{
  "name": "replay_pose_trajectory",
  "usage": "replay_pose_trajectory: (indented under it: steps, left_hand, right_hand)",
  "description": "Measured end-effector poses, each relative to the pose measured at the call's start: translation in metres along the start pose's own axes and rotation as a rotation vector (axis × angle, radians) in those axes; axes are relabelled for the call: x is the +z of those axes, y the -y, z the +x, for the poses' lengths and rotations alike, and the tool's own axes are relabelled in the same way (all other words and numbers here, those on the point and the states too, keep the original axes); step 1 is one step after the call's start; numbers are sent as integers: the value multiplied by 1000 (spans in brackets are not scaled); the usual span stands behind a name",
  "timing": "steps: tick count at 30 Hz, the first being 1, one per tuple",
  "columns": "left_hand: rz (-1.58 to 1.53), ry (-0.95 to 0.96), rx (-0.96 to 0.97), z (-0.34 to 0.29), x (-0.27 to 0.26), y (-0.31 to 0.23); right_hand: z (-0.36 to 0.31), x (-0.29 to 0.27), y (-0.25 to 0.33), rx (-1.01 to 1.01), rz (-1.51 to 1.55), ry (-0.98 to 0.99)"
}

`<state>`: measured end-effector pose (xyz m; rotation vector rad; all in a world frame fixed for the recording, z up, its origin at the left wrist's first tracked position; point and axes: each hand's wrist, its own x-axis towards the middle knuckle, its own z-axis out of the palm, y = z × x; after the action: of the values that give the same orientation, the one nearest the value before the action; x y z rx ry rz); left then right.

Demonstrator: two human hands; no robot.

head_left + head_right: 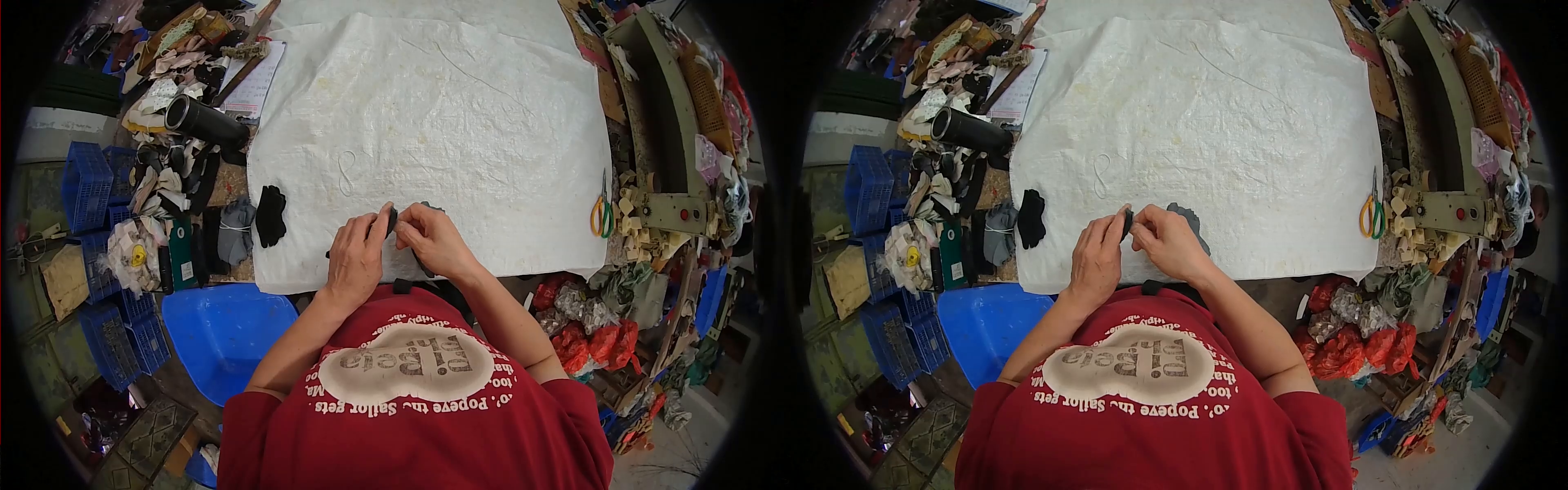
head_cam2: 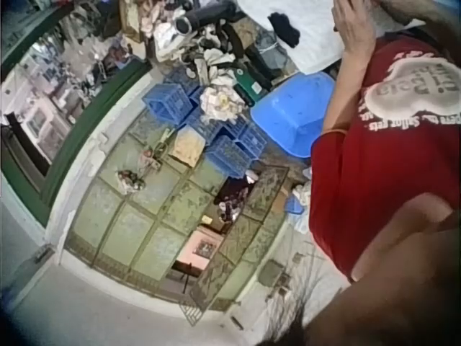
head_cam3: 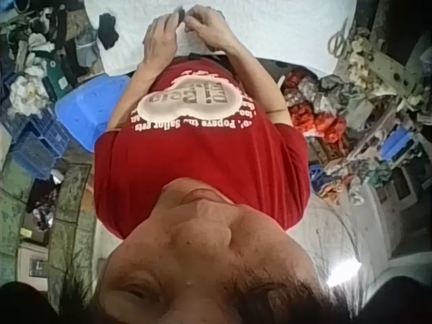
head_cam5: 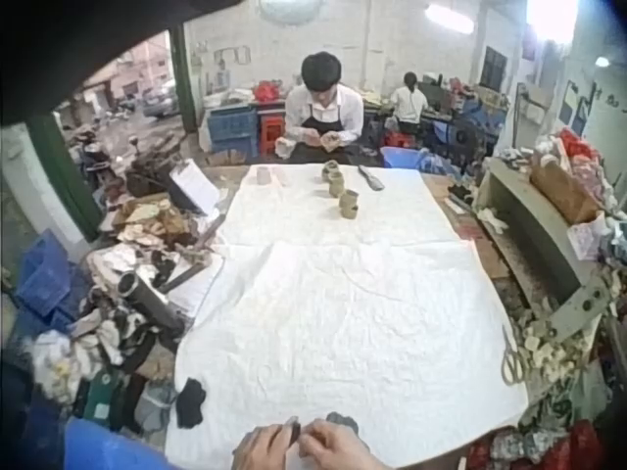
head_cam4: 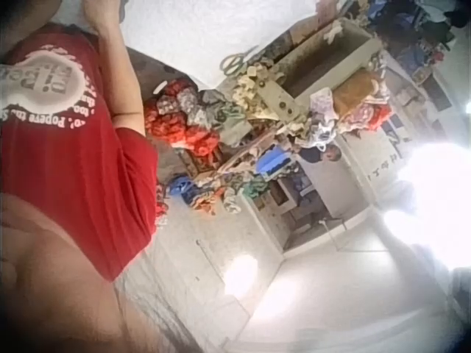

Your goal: Sorting and organizing pre-cut shoe components on a workbench.

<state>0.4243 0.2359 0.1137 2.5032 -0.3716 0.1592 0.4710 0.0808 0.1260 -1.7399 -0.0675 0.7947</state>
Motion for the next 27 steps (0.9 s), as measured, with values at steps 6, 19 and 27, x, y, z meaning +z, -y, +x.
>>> replay_pose_trajectory:
  steps: [6, 19, 27]
  left_hand:
    - [-900, 178, -518, -5, 7, 1]
    - [-1525, 52, -887, 5, 9, 0]
    - [-1641, -111, -969, 18, 12, -1]
  right_hand:
    - [2, 12, -23, -101, 195, -102]
    - [-8, 30, -14, -684, -282, -383]
    - [-25, 17, -13, -736, -624, -315]
